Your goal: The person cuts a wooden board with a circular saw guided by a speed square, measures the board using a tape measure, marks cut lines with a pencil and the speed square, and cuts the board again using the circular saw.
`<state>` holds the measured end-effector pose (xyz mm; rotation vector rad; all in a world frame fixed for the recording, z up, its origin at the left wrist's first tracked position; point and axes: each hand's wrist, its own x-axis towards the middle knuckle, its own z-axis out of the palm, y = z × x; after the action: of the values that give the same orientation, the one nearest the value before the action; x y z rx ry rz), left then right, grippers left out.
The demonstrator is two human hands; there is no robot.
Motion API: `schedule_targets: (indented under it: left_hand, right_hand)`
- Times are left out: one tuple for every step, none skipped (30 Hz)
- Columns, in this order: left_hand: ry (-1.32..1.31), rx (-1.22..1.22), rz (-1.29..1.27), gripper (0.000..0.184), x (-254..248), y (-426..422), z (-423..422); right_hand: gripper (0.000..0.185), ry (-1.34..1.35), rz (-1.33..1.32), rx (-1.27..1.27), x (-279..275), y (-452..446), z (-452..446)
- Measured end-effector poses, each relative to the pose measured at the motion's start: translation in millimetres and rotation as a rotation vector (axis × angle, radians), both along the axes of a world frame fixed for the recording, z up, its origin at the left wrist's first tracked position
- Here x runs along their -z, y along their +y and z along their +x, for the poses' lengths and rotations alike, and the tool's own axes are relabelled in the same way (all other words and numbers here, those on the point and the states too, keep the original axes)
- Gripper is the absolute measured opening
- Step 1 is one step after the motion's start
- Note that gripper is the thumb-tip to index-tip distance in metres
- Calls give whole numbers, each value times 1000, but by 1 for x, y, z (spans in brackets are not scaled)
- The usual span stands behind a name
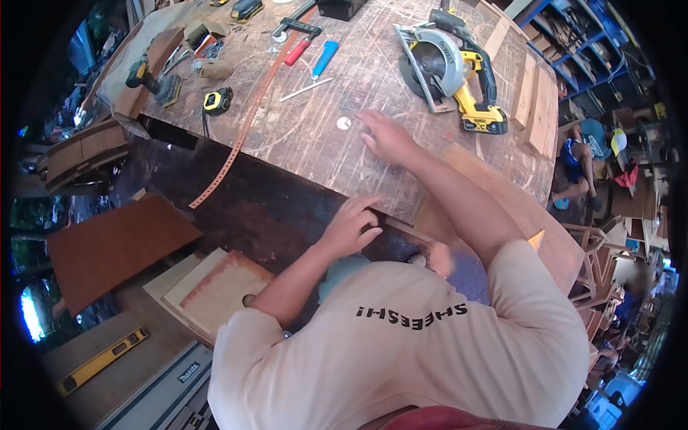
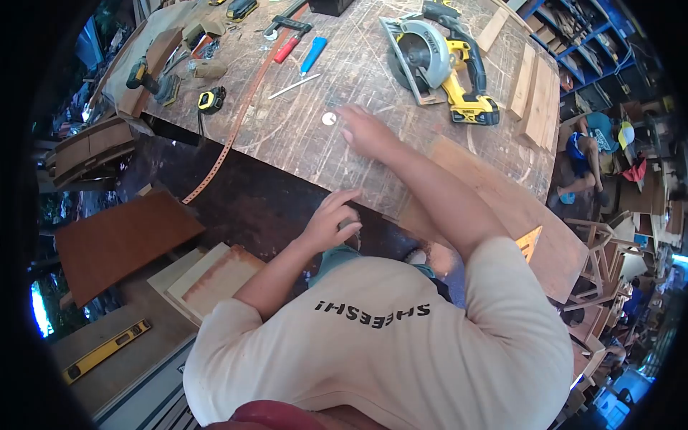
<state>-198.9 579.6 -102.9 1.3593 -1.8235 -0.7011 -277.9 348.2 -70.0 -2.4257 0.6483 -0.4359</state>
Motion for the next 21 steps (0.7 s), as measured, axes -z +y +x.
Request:
schedule_targets:
  left_hand:
    - [-14,-128,21,17,3,14,16]
    - [-5,-228,32,17,11,30,28]
    - [5,-324,45,16,21,47,36]
    - [16,-405,74,17,28,64,41]
    - [36,-464,121,16,33,79,44]
    - [55,-512,145,16,38,92,43]
    - [79,-541,170,15,38,101,39]
    - [98,-551,200,14,39,105,37]
    - [95,-468,214,14,37,104,36]
    - [136,-463,229,13,33,100,32]
    - [176,-452,248,12,29,94,28]
    - [176,-349,262,12,25,86,25]
    - [166,-279,222,11,22,72,21]
    - [158,-214,179,11,16,58,16]
    - [138,-123,118,11,7,41,7]
    - [113,-38,78,11,0,24,-3]
    - [101,45,58,11,-6,8,-15]
    - [85,124,37,12,-11,-8,-28]
    - [73,174,24,12,-14,-24,-45]
    - [55,277,27,13,-17,-40,-64]
    - [37,371,29,15,-21,-55,-89]
  right_hand:
    - [47,43,-72,-2,22,-19,42]
    - [46,52,-196,25,50,-38,81]
    - [46,63,-319,59,70,-53,113]
    - [40,86,-289,59,72,-62,136]
    - [36,114,-256,66,75,-67,152]
    - [33,209,-272,51,69,-67,160]
    - [30,309,-281,48,60,-66,165]
    - [28,301,-256,71,57,-63,166]
    - [26,293,-224,114,58,-59,166]
    - [25,234,-207,179,80,-61,170]
    - [25,343,-216,154,64,-54,161]
    - [29,472,-24,84,42,-47,147]
    - [29,122,-67,106,83,-40,132]
    - [23,-284,-71,178,116,-31,123]
    - [22,-218,106,228,82,-12,91]
    - [22,-170,285,266,39,5,54]
    - [20,-301,339,303,19,18,12]
    - [20,-440,386,330,4,33,-35]
    - [18,-479,415,417,-9,47,-89]
    - [17,-522,447,500,-17,64,-144]
    - [11,-573,488,582,-10,79,-198]
